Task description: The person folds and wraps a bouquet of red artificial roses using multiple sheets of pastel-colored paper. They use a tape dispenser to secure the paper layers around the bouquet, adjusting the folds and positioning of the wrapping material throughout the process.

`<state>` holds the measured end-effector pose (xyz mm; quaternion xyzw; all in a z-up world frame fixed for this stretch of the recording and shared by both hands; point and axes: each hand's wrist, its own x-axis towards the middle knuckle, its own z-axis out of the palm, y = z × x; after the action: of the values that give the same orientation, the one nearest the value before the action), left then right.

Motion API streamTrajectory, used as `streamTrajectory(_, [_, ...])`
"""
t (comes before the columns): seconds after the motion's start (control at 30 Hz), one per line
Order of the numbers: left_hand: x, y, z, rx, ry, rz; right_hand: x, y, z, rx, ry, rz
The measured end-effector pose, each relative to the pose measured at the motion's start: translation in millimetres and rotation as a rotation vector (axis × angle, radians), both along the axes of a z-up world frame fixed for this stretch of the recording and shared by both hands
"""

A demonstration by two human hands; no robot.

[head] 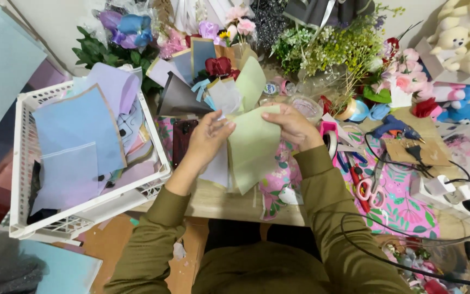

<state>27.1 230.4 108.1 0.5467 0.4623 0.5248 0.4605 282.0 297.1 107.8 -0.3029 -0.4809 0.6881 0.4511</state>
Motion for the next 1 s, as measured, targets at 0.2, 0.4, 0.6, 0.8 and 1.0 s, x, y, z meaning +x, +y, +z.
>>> streamTrajectory(0.2, [20,3,4,-0.052,-0.17,-0.034,10,-3,-3,0.065,-0.007,0.068])
streamTrajectory(0.4, [36,-40,26,-0.08,-0.399,-0.204,36,-33,-22,0.131,0.065,0.139])
streamTrajectory(0.6, [55,-89,17,0.214,-0.31,-0.195,77,-93,-20,0.376,0.008,0.276])
streamTrajectory(0.8, [102,-109,-69,0.019,-0.771,-0.562,60,-154,21,0.472,0.152,0.459])
streamTrajectory(1.0, [129,-110,-42,0.144,-0.65,-0.249,66,-140,-9,0.303,0.085,0.17])
